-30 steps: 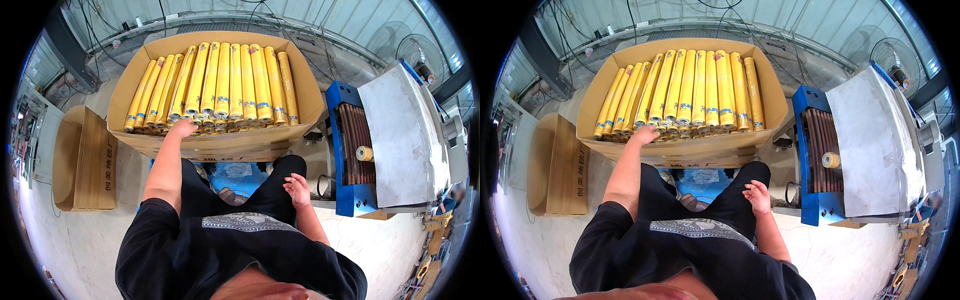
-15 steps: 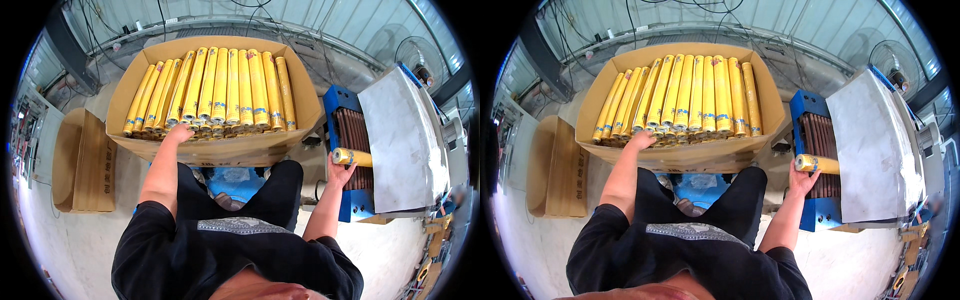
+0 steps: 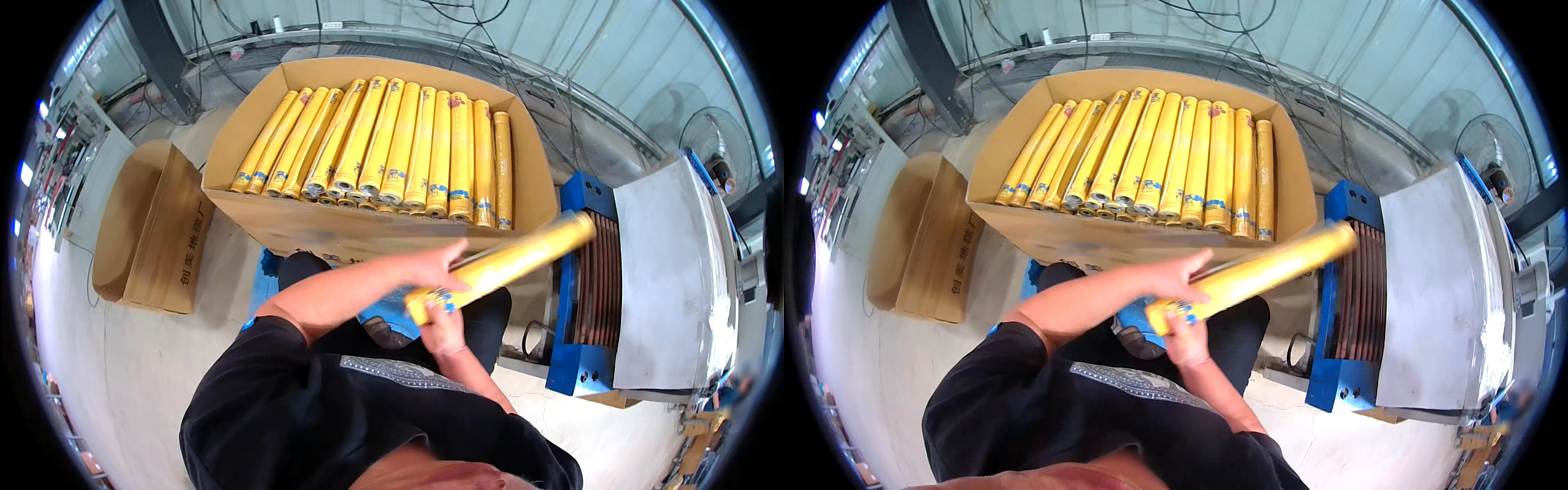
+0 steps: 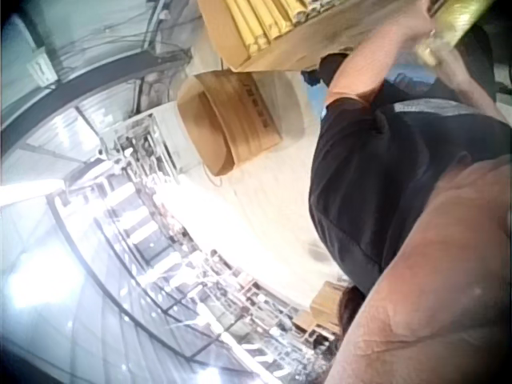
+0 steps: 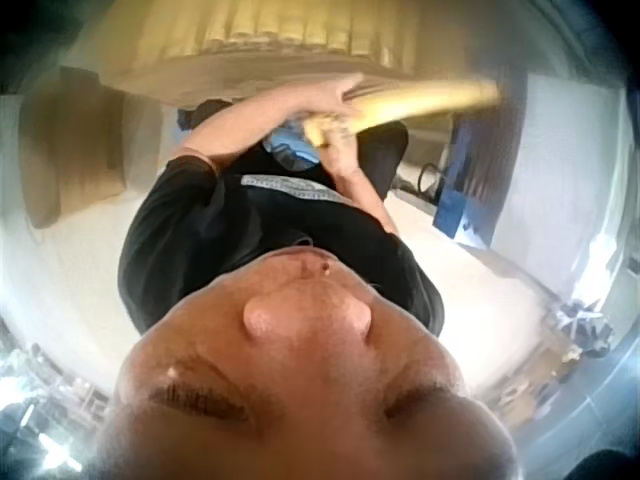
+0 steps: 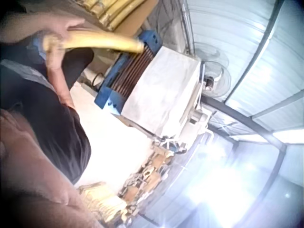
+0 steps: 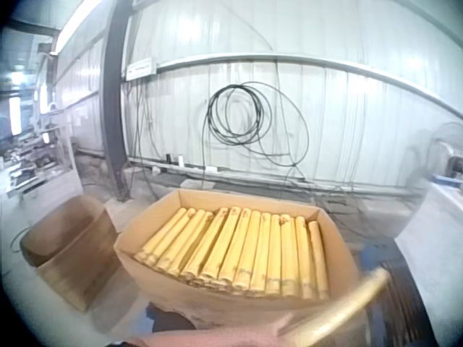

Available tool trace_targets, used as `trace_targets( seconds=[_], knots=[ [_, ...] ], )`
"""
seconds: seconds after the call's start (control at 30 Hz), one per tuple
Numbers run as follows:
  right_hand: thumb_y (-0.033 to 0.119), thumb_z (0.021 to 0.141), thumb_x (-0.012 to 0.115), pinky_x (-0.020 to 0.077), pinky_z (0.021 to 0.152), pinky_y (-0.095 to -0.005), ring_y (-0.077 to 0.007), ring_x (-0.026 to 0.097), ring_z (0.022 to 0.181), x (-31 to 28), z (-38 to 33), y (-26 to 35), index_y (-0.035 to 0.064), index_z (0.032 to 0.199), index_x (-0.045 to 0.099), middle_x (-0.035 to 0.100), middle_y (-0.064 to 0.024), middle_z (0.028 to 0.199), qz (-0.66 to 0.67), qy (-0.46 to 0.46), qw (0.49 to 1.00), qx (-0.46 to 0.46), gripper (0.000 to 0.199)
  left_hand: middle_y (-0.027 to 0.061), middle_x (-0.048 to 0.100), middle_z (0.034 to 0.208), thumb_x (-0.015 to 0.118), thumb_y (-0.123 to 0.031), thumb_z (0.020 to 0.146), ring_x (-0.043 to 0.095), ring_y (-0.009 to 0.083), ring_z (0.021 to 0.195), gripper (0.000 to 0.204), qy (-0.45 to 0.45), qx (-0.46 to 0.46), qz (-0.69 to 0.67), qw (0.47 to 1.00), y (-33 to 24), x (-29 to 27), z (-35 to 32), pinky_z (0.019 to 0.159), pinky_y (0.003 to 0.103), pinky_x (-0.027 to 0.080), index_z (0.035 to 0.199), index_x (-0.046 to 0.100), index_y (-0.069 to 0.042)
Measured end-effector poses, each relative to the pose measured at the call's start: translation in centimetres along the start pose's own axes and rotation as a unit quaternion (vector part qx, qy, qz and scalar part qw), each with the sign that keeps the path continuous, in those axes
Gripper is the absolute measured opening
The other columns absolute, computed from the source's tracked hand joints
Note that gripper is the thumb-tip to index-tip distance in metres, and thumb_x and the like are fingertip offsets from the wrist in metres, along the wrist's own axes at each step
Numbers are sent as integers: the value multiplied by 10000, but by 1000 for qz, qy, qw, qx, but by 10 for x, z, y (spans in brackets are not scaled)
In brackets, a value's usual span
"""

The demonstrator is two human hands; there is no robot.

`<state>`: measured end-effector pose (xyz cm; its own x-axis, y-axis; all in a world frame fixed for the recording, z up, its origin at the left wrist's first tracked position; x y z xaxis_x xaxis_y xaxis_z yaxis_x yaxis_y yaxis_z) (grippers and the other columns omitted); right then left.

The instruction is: The person repeatedly picks up yellow cylindrical objects from a large cardboard box and places them onto a blue conveyor belt. The person handles the items one by one, transferring them from the box to the machine.

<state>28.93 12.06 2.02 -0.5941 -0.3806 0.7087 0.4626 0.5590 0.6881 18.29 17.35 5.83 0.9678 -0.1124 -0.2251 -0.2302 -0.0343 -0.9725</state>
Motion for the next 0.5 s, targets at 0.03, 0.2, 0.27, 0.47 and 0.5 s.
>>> trace_targets(
  seconds=[0.03,0.2,0.27,0.47,0.5],
  knots=[
    [79,809,635,453,945,-417,-247,554,1077,10,-6,-7,38,1249,431,538,-79,1164,-6,-10,1000,22,487,201,520,1246,825,-281,667,535,270,1109,930,52,-3,53,997,-29,7,-5,968,366,418,1364,307,52],
    [81,813,663,451,949,-366,-224,505,1142,23,21,-4,50,1347,298,497,-94,1229,-168,154,965,126,648,135,551,1168,793,-107,674,532,192,1074,775,-185,-50,-141,971,-15,-44,-49,928,342,451,1313,373,23],
    [86,831,657,451,930,-358,-220,519,1110,37,31,1,31,1391,237,480,-130,1259,-240,198,943,120,703,112,584,1114,752,-22,694,582,192,986,712,-267,-62,-139,952,-5,-92,-59,842,345,506,1307,388,-12],
    [90,840,665,462,900,-337,-200,538,1061,-2,21,18,37,1389,310,483,-141,1264,-305,133,936,115,655,160,606,1089,709,-4,704,606,211,971,571,-382,-76,-18,921,-35,-264,-80,869,347,493,1210,446,24],
    [88,841,666,466,891,-328,-193,544,1049,-18,14,20,40,1380,332,486,-137,1262,-304,101,940,118,635,155,613,1069,682,2,709,607,211,968,539,-398,-65,6,915,-19,-294,-84,853,342,495,1195,450,24]
  ],
)
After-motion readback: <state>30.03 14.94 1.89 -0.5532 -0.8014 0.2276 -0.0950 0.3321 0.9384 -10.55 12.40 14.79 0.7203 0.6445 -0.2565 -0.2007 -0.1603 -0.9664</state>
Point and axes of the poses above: each hand's wrist, its own z-axis towards the middle knuckle, its own x-axis out of the palm, y = z × x, the point moved 5 cm from there along z, towards the middle knuckle
